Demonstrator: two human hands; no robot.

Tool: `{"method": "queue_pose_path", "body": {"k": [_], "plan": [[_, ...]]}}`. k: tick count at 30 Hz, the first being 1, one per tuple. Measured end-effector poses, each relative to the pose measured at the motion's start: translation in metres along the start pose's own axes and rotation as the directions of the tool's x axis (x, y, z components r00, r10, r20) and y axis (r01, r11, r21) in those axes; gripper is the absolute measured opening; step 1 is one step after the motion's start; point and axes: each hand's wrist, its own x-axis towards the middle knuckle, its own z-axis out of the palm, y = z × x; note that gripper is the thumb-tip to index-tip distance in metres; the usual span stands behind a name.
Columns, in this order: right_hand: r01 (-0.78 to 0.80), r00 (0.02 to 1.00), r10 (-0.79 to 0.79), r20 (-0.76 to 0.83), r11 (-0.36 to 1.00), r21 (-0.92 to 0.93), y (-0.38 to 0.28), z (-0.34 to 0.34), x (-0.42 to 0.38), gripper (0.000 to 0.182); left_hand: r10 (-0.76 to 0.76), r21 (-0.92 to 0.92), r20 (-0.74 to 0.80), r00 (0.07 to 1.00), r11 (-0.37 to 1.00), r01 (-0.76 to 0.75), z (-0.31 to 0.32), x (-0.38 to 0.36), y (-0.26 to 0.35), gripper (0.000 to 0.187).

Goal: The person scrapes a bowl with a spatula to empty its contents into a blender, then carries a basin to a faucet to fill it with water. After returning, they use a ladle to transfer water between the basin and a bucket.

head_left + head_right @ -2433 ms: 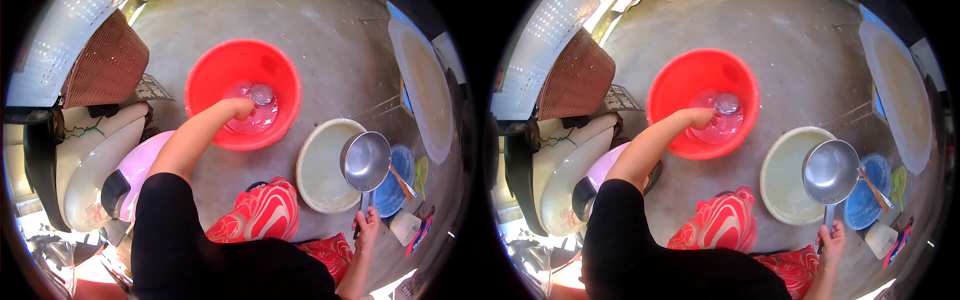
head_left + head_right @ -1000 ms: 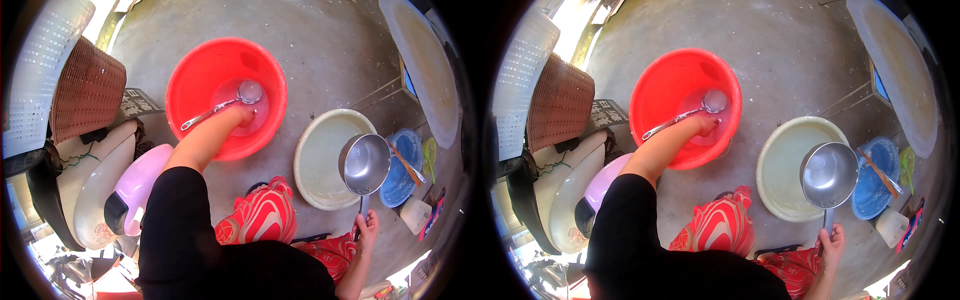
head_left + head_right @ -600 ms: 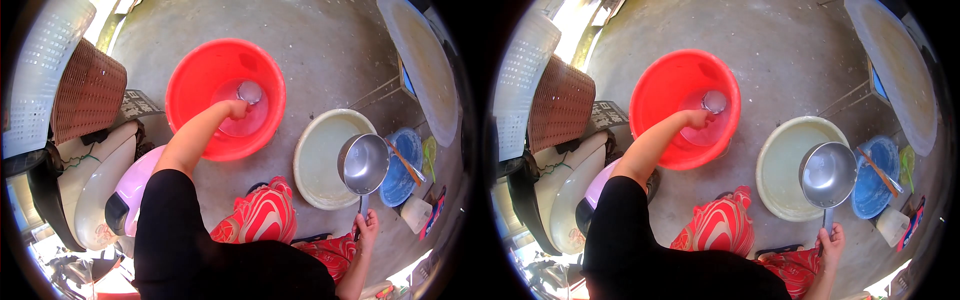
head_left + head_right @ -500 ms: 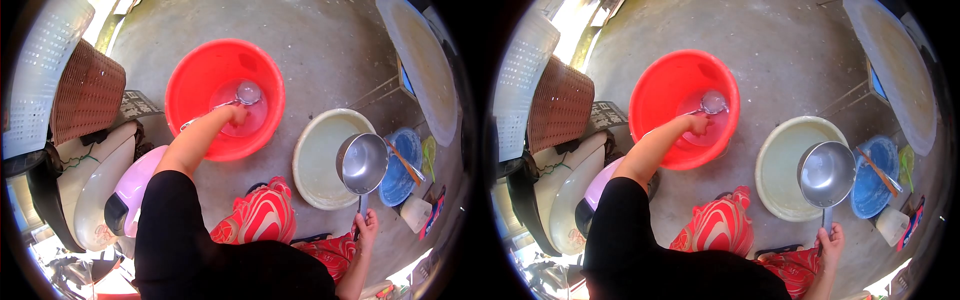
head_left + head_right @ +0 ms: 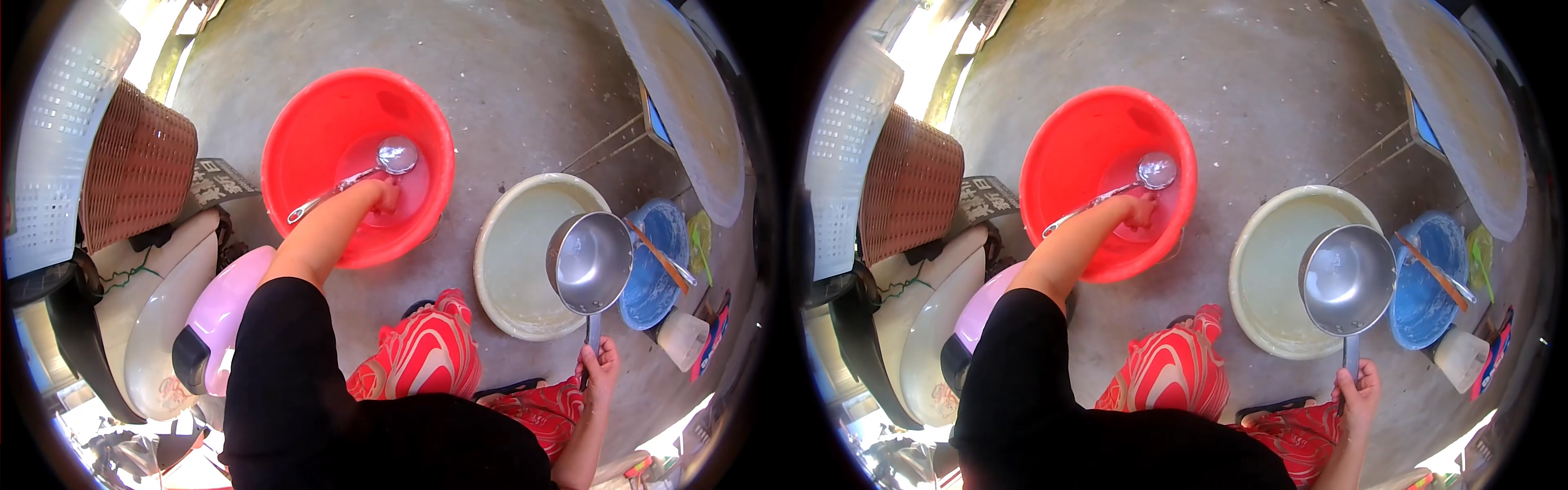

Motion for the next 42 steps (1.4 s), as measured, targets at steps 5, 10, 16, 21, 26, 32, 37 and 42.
{"method": "queue_pose_path", "body": {"k": [5,10,16,21,26,32,37,42], "plan": [[0.001,1.0,-0.001,0.0,1.0,0.013,0.0,-0.001,0.001,0.017,-0.013,0.013,-0.048,0.999,1.0,0.014,-0.011,-0.029,0.014,0.066],[-0.012,1.0,0.012,-0.008,1.0,0.005,-0.002,0.001,0.0,0.017,0.104,-0.497,-0.109,0.989,0.856,-0.145,-0.047,-0.107,0.025,0.043],[0.003,1.0,-0.003,0.015,1.0,0.012,-0.001,-0.002,0.001,0.016,0.221,-0.738,-0.446,0.867,0.457,-0.496,-0.074,-0.188,0.017,0.035],[0.029,0.999,-0.03,0.029,0.999,0.028,-0.006,-0.004,0.004,0.016,0.189,-0.725,-0.63,0.753,0.206,-0.658,-0.082,-0.218,0.036,0.039],[0.058,0.997,-0.057,0.06,0.998,-0.025,-0.017,-0.016,0.002,0.018,0.106,-0.549,-0.798,0.593,0.277,-0.789,-0.099,-0.209,0.077,0.045],[0.022,0.993,-0.013,0.12,0.997,-0.073,-0.026,-0.04,-0.009,0.021,0.171,0.069,-0.977,0.128,0.82,-0.568,-0.138,-0.179,0.142,0.065],[-0.01,0.991,-0.01,0.134,0.99,0.142,-0.029,-0.084,-0.028,0.021,0.361,0.318,-0.93,0.073,0.886,-0.336,-0.116,-0.199,0.187,0.058],[0.107,0.993,-0.112,0.032,0.986,0.127,-0.012,-0.141,-0.041,0.027,0.389,0.126,-0.863,0.323,0.785,-0.607,-0.062,-0.238,0.251,0.049]]}}
